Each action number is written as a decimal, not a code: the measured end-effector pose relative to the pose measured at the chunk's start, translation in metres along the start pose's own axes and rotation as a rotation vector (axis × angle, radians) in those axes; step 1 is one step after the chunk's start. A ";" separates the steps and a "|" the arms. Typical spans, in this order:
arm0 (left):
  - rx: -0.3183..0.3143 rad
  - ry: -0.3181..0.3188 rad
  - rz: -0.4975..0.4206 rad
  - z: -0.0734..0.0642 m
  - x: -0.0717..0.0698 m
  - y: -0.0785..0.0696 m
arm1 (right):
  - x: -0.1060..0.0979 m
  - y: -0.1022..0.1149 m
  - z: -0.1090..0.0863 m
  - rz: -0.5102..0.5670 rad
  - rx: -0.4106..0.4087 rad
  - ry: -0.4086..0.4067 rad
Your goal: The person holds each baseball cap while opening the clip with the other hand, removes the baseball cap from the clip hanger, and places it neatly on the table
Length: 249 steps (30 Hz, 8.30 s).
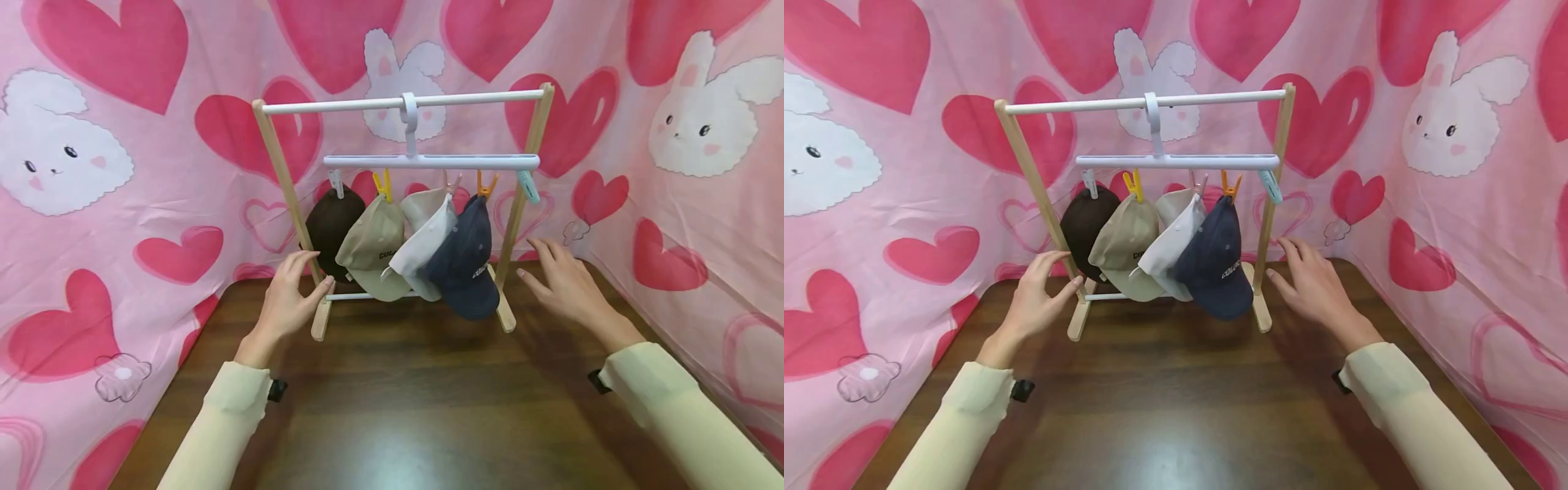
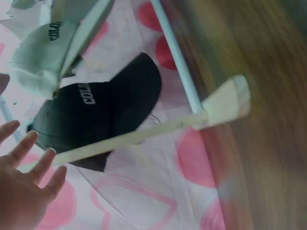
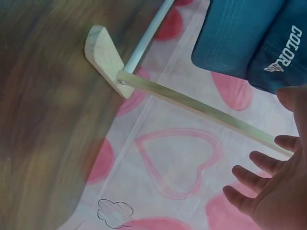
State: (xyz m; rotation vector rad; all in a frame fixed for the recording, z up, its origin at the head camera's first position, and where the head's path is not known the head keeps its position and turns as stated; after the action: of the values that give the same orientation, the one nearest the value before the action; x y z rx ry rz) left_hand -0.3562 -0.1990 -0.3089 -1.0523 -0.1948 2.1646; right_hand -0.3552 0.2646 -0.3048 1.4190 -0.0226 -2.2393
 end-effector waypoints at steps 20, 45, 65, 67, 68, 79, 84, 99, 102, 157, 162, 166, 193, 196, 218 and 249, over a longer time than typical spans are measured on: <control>0.105 -0.049 -0.424 0.021 0.012 -0.065 | -0.029 0.042 0.034 0.279 -0.065 -0.079; 0.149 0.141 -0.254 0.034 0.062 -0.135 | -0.041 0.077 0.082 0.402 -0.012 -0.099; 0.110 0.254 -0.215 0.037 0.094 -0.152 | -0.043 0.084 0.093 0.421 0.016 -0.143; 0.116 0.255 -0.214 0.038 0.097 -0.154 | -0.043 0.085 0.094 0.416 0.015 -0.143; 0.118 0.254 -0.221 0.039 0.098 -0.156 | -0.043 0.085 0.095 0.413 0.016 -0.144; 0.101 0.266 -0.245 0.045 0.109 -0.166 | -0.047 0.088 0.098 0.379 0.047 -0.147; 0.104 0.246 -0.257 0.045 0.111 -0.165 | -0.051 0.091 0.100 0.361 0.056 -0.181; 0.126 0.216 -0.314 0.045 0.108 -0.159 | -0.066 0.095 0.101 0.271 0.107 -0.362; 0.122 0.216 -0.314 0.045 0.107 -0.158 | -0.065 0.096 0.101 0.241 0.120 -0.358; -0.060 0.043 -0.384 0.028 0.110 -0.132 | -0.059 0.120 0.116 0.054 -0.105 -0.207; -0.061 0.074 -0.411 0.022 0.122 -0.135 | -0.058 0.118 0.119 0.066 -0.089 -0.172; -0.066 0.122 -0.431 0.018 0.135 -0.137 | -0.056 0.115 0.121 0.085 -0.074 -0.136; -0.119 0.409 -0.382 0.003 0.208 -0.140 | -0.061 0.097 0.120 0.124 -0.028 -0.260; -0.110 0.448 -0.348 0.001 0.215 -0.138 | -0.064 0.097 0.118 0.166 -0.043 -0.301; -0.132 0.814 -0.147 -0.027 0.241 -0.124 | -0.066 0.109 0.108 0.247 -0.138 -0.279; -0.295 0.273 -0.773 0.020 0.106 -0.056 | -0.053 0.101 0.106 0.292 -0.119 -0.212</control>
State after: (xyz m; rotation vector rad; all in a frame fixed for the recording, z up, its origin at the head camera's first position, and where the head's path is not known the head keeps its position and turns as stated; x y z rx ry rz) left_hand -0.3848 -0.0854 -0.3393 -1.1709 -0.6839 1.3095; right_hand -0.3889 0.1716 -0.1844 1.0380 -0.1541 -2.0993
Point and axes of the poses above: each hand's wrist, its own z-axis towards the middle knuckle, its own x-axis out of the palm, y = z × x, the point moved 9 cm from there along z, towards the middle knuckle, and after that the axes turned 1 degree about z, right-handed, at the moved point
